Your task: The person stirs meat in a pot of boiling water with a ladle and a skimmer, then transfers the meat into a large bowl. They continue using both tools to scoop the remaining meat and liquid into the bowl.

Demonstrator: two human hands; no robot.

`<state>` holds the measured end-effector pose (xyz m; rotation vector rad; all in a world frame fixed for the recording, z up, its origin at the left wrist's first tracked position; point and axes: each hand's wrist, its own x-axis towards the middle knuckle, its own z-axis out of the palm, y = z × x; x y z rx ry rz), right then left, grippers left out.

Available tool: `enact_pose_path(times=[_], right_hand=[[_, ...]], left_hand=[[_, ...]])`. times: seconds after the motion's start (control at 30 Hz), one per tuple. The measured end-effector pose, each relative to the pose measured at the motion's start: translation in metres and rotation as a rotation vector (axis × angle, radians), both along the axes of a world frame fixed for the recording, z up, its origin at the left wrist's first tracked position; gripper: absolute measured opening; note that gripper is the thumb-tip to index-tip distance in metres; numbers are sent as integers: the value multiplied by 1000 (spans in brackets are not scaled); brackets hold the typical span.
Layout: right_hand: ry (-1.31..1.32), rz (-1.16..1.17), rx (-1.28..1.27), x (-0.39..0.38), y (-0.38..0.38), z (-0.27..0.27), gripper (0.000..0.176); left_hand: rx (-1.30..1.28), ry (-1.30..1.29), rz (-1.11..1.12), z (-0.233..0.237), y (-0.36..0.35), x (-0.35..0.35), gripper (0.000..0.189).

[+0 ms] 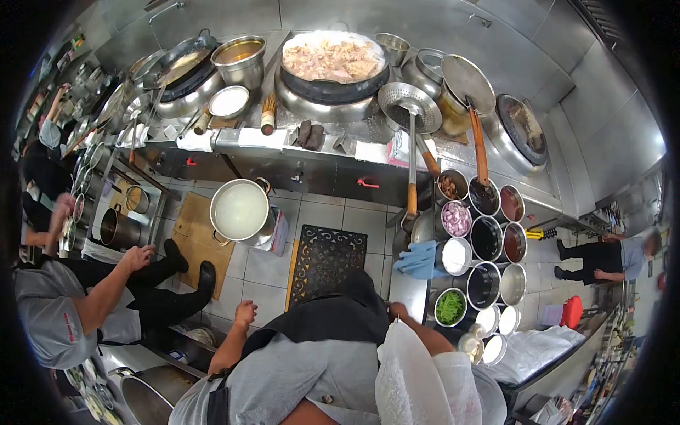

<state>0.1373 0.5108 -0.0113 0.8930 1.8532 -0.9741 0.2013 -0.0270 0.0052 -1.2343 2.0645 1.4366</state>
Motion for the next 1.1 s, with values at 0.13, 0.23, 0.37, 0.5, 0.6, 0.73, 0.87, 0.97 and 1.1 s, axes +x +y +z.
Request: enact_pose_path(times=[0.13,0.23,0.37,0.5,0.6,0.73,0.87,0.97,1.1], right_hand=[[316,-638,-423,-72,9,36,57],[614,-737,-538,-163,-7,132,70],[806,-454,-406,-255,-29,210,67],[825,-154,-63,-299,-48,227,31],[857,-186,-173,-326,-49,246,23],[1024,-271,-363,-339,-72,277,30],[1089,-105,-350,-419,-63,310,53],[1081,63,-288,-512,-57,360,65],[1020,232,-238,-602,-53,387,61]], left_hand=[[177,-37,11,0,-6,7,24],[-7,334,-410,3,4,17,15],[-526,287,-1227,-10,29,49,21],[-269,122,-1028,-23,35,78,26],[-241,47,-888,-29,30,88,26],[-291,4,-800,-20,23,81,25],[-490,2,-844,-7,20,53,25],[-366,-15,-407,5,26,9,23],[270,-36,648,29,53,-54,20]])
